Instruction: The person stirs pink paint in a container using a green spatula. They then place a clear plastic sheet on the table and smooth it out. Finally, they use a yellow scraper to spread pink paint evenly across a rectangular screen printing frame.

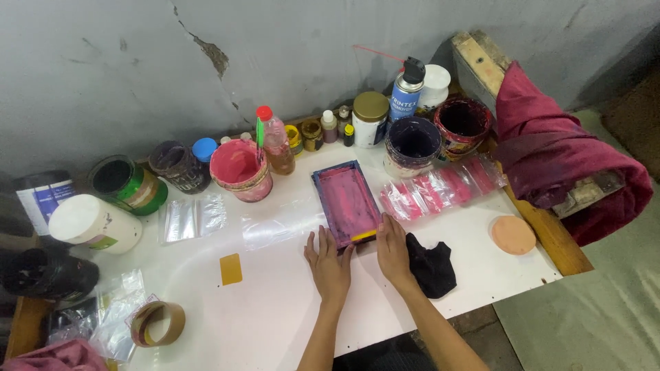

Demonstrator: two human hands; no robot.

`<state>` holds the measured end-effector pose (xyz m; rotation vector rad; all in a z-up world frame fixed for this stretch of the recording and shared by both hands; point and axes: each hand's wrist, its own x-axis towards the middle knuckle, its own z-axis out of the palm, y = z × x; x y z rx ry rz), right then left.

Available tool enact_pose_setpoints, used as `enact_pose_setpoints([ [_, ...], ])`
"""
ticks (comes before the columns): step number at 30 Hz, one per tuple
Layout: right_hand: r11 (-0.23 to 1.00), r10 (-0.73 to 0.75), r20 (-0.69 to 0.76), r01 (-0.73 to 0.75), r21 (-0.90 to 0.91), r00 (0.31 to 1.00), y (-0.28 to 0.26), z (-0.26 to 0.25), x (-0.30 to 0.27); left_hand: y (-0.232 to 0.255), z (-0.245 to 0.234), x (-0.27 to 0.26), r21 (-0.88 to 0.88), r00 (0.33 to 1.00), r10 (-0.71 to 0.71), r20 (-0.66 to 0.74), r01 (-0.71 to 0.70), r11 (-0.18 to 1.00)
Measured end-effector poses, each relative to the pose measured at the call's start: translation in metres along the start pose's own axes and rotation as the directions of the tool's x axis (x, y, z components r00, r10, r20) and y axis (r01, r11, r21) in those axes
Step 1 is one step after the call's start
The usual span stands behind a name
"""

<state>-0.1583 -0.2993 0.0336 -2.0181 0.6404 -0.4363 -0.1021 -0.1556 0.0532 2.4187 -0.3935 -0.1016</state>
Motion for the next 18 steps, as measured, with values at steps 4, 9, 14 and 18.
enact_pose_setpoints([
  [4,1.0,0.014,0.0,-0.014,-0.002,1.0,-0.013,-0.006,-0.007,-0.001,0.001,-0.001,0.008,1.0,-0.003,0.01,0.003,1.0],
  [9,0.984,0.066,-0.159,-0.039,0.171,0.985,-0.024,-0.006,-0.021,-0.024,0.021,0.0,-0.115,0.994,0.06,-0.093,-0.071,0.991],
  [14,0.954,-0.279,-0.372,0.301,-0.001,0.885,-0.064,0.012,0.0,-0.025,0.015,-0.002,-0.372,0.958,0.037,-0.285,-0.146,0.917],
  [18,0.929,-0.336,-0.15,0.353,0.107,0.93,-0.149,0.043,0.059,-0.041,0.022,0.002,-0.342,0.847,0.11,-0.52,-0.324,0.882],
])
